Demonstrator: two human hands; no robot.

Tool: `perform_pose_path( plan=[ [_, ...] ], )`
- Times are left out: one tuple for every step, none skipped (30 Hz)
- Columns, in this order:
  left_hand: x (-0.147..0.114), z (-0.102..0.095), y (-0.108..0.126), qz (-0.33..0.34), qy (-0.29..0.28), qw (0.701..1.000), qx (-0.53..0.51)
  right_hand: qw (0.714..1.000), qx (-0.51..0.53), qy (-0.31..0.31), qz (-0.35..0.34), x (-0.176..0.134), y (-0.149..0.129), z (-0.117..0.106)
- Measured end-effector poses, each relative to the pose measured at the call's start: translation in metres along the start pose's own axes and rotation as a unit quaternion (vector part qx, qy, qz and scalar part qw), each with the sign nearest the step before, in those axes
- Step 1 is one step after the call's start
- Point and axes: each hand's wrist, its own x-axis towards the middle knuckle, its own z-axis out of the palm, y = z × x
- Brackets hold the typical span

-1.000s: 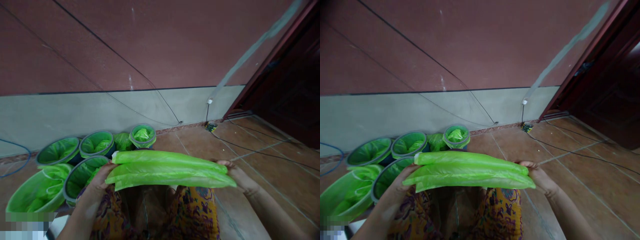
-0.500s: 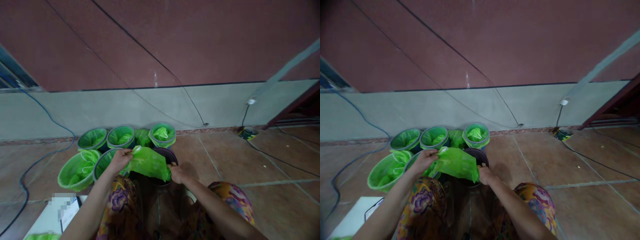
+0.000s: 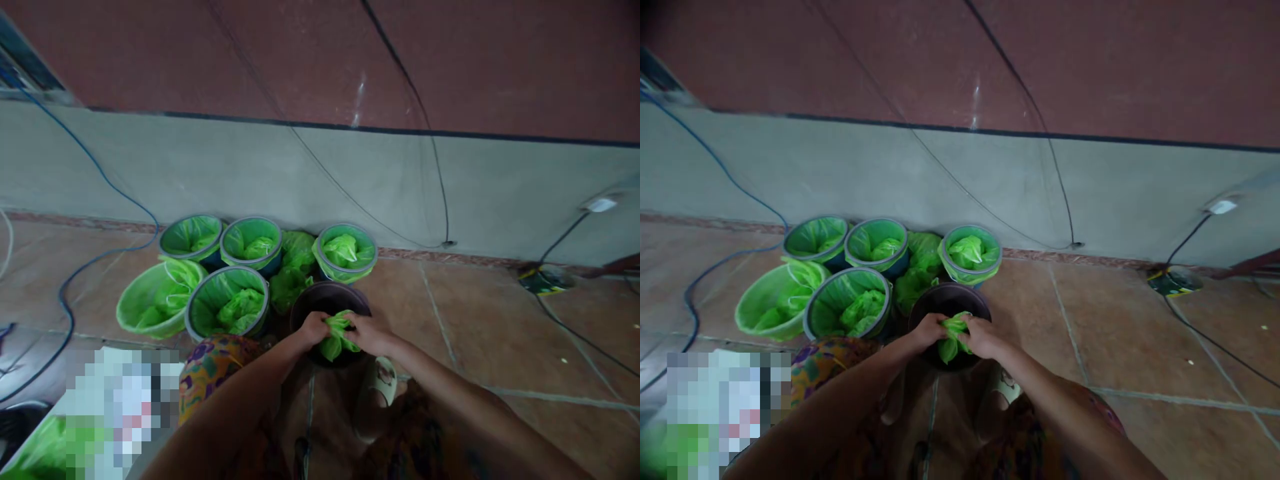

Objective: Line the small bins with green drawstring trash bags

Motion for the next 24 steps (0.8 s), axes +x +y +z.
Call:
perform_pose_path(
  plan=[
    [0.002, 0.003, -0.002, -0.004, 0.009, 1.0, -0.005, 1.0, 0.007, 0.005, 0.007, 0.006, -0.002, 0.007],
    [0.004, 0.005, -0.003, -0.009, 0.023, 1.0, -0.007, 1.0, 0.016, 0.014, 0.017, 0.011, -0.003, 0.015],
    [0.005, 0.007, -0.004, -0.013, 0.037, 0.999, -0.004, 0.999, 0.025, 0.023, 0.025, 0.017, -0.005, 0.022],
    [0.006, 0.009, -0.005, -0.017, 0.05, 0.999, 0.004, 0.999, 0.033, 0.03, 0.027, 0.022, -0.006, 0.027],
    [0.006, 0.009, -0.006, -0.021, 0.06, 0.998, 0.017, 0.998, 0.039, 0.032, 0.022, 0.027, -0.006, 0.031],
    [0.007, 0.008, -0.006, -0.024, 0.067, 0.997, 0.033, 0.999, 0.041, 0.03, 0.015, 0.031, -0.006, 0.032],
    [0.006, 0.007, -0.005, -0.023, 0.073, 0.996, 0.052, 0.999, 0.041, 0.026, 0.012, 0.035, -0.004, 0.032],
    [0.006, 0.004, -0.004, -0.016, 0.075, 0.994, 0.073, 0.999, 0.04, 0.024, 0.013, 0.039, -0.001, 0.029],
    [0.005, 0.001, -0.002, -0.001, 0.075, 0.992, 0.099, 0.999, 0.041, 0.023, 0.02, 0.042, 0.003, 0.026],
    [0.003, -0.003, 0.001, 0.016, 0.074, 0.989, 0.128, 0.998, 0.045, 0.025, 0.031, 0.044, 0.009, 0.021],
    [0.002, -0.008, 0.004, 0.033, 0.076, 0.984, 0.159, 0.997, 0.053, 0.027, 0.042, 0.045, 0.015, 0.015],
    [0.0, -0.013, 0.008, 0.046, 0.082, 0.977, 0.194, 0.996, 0.064, 0.03, 0.05, 0.045, 0.021, 0.009],
    [-0.003, -0.018, 0.012, 0.055, 0.094, 0.967, 0.232, 0.995, 0.076, 0.031, 0.051, 0.043, 0.027, 0.002],
    [-0.005, -0.022, 0.016, 0.059, 0.11, 0.953, 0.275, 0.995, 0.087, 0.029, 0.048, 0.039, 0.033, -0.005],
    [-0.008, -0.027, 0.019, 0.059, 0.129, 0.937, 0.32, 0.994, 0.095, 0.025, 0.039, 0.033, 0.038, -0.012],
    [-0.01, -0.031, 0.022, 0.058, 0.147, 0.918, 0.364, 0.995, 0.101, 0.013, 0.024, 0.026, 0.041, -0.018],
    [-0.012, -0.035, 0.025, 0.056, 0.163, 0.899, 0.403, 0.994, 0.107, -0.009, 0.009, 0.018, 0.044, -0.024],
    [-0.014, -0.038, 0.027, 0.055, 0.173, 0.883, 0.432, 0.993, 0.115, -0.04, 0.001, 0.009, 0.046, -0.03],
    [-0.015, -0.041, 0.029, 0.055, 0.18, 0.872, 0.452, 0.99, 0.12, -0.075, 0.003, 0.001, 0.047, -0.036],
    [-0.016, -0.043, 0.031, 0.058, 0.186, 0.865, 0.462, 0.986, 0.121, -0.114, 0.011, -0.007, 0.048, -0.041],
    [-0.016, -0.045, 0.032, 0.065, 0.193, 0.861, 0.465, 0.982, 0.117, -0.147, 0.02, -0.014, 0.049, -0.047],
    [-0.015, -0.046, 0.033, 0.075, 0.202, 0.86, 0.463, 0.979, 0.11, -0.168, 0.026, -0.02, 0.049, -0.052],
    [-0.015, -0.046, 0.034, 0.087, 0.212, 0.859, 0.458, 0.978, 0.107, -0.175, 0.024, -0.024, 0.05, -0.057],
    [-0.014, -0.046, 0.034, 0.098, 0.222, 0.86, 0.45, 0.98, 0.112, -0.167, 0.014, -0.026, 0.049, -0.062]
  ],
)
